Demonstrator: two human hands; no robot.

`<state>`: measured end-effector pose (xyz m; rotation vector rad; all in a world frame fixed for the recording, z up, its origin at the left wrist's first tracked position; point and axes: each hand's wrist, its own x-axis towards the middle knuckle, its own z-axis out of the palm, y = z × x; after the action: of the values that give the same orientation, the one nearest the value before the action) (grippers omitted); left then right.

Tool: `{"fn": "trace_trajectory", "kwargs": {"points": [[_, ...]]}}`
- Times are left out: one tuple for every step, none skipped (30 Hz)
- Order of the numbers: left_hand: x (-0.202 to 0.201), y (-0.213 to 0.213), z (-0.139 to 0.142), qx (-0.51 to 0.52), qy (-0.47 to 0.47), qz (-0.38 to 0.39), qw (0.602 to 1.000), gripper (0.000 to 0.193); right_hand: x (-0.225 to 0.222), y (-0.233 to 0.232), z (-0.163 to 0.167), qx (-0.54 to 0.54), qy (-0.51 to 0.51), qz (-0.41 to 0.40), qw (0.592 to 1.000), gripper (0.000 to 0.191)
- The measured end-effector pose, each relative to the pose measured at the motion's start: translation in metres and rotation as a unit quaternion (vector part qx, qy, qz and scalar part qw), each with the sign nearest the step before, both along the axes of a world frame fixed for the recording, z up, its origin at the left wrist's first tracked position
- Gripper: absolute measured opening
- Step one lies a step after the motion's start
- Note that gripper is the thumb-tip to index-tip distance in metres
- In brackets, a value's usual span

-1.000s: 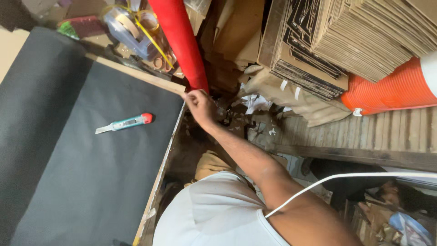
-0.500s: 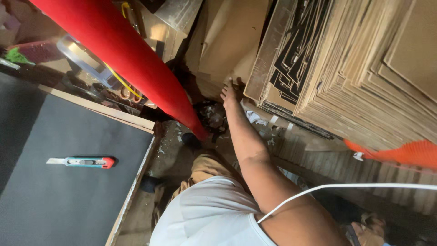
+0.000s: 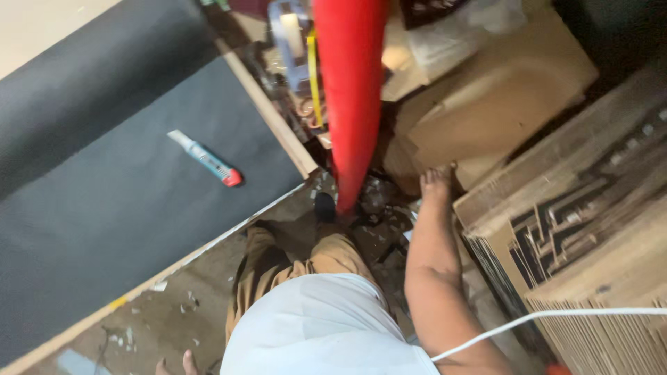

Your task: The person cuts a black sheet of fabric laid on a workbench, using a cardboard piece as a template and a utility knife. They align the template over the fabric, hold it steady with one hand, and slice along its edge with the knife, repositioning the fabric and template between cuts.

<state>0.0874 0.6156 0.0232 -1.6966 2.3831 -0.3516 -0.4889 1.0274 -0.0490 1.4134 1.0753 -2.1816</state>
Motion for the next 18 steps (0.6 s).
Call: {"fn": "trace_trajectory", "kwargs": {"points": [[0.008, 0.002, 0.002, 0.010, 0.002, 0.008, 1.000, 0.076, 0.002, -0.008, 0.005, 0.026, -0.009, -0.038, 0.999, 0.044], [0.018, 0.005, 0.006, 0.025, 0.000, 0.013, 1.000, 0.075, 0.005, -0.017, 0.007, 0.047, -0.011, -0.063, 0.997, 0.043], [0.031, 0.010, 0.012, 0.042, -0.007, 0.024, 0.999, 0.075, 0.009, -0.026, 0.008, 0.066, -0.012, -0.081, 0.994, 0.041], [0.040, 0.015, 0.016, 0.061, -0.013, 0.038, 0.997, 0.075, 0.012, -0.034, 0.009, 0.083, -0.005, -0.099, 0.992, 0.040], [0.045, 0.013, 0.017, 0.078, -0.013, 0.048, 0.996, 0.075, 0.016, -0.041, 0.010, 0.095, -0.002, -0.118, 0.988, 0.038], [0.051, 0.014, 0.019, 0.099, -0.012, 0.056, 0.993, 0.076, 0.021, -0.045, 0.010, 0.107, 0.005, -0.132, 0.985, 0.037], [0.056, 0.016, 0.020, 0.120, -0.010, 0.065, 0.991, 0.076, 0.025, -0.050, 0.010, 0.114, 0.012, -0.141, 0.983, 0.035], [0.058, 0.016, 0.017, 0.129, -0.022, 0.082, 0.988, 0.076, 0.027, -0.053, 0.011, 0.121, 0.019, -0.150, 0.981, 0.034], [0.059, 0.013, 0.016, 0.140, -0.035, 0.094, 0.985, 0.075, 0.030, -0.056, 0.012, 0.126, 0.029, -0.159, 0.979, 0.032], [0.064, 0.014, 0.016, 0.156, -0.051, 0.104, 0.981, 0.074, 0.032, -0.057, 0.013, 0.132, 0.039, -0.170, 0.976, 0.031], [0.069, 0.014, 0.015, 0.160, -0.054, 0.097, 0.981, 0.074, 0.034, -0.059, 0.015, 0.134, 0.049, -0.180, 0.973, 0.029], [0.072, 0.009, 0.010, 0.160, -0.052, 0.085, 0.982, 0.074, 0.034, -0.060, 0.017, 0.134, 0.063, -0.192, 0.970, 0.028], [0.074, 0.003, 0.007, 0.159, -0.048, 0.069, 0.984, 0.074, 0.034, -0.062, 0.021, 0.128, 0.074, -0.206, 0.967, 0.027], [0.074, -0.005, 0.004, 0.161, -0.036, 0.064, 0.984, 0.072, 0.034, -0.064, 0.024, 0.119, 0.093, -0.215, 0.965, 0.025], [0.074, -0.015, 0.001, 0.167, -0.026, 0.060, 0.984, 0.071, 0.035, -0.067, 0.028, 0.110, 0.113, -0.225, 0.962, 0.024], [0.073, -0.023, 0.000, 0.175, -0.018, 0.056, 0.983, 0.070, 0.036, -0.071, 0.031, 0.099, 0.137, -0.230, 0.958, 0.022], [0.071, -0.034, 0.000, 0.168, -0.003, 0.031, 0.985, 0.066, 0.038, -0.076, 0.034, 0.085, 0.165, -0.236, 0.954, 0.021], [0.065, -0.051, 0.001, 0.156, 0.016, 0.006, 0.988, 0.062, 0.041, -0.083, 0.037, 0.064, 0.197, -0.242, 0.948, 0.020]]}}
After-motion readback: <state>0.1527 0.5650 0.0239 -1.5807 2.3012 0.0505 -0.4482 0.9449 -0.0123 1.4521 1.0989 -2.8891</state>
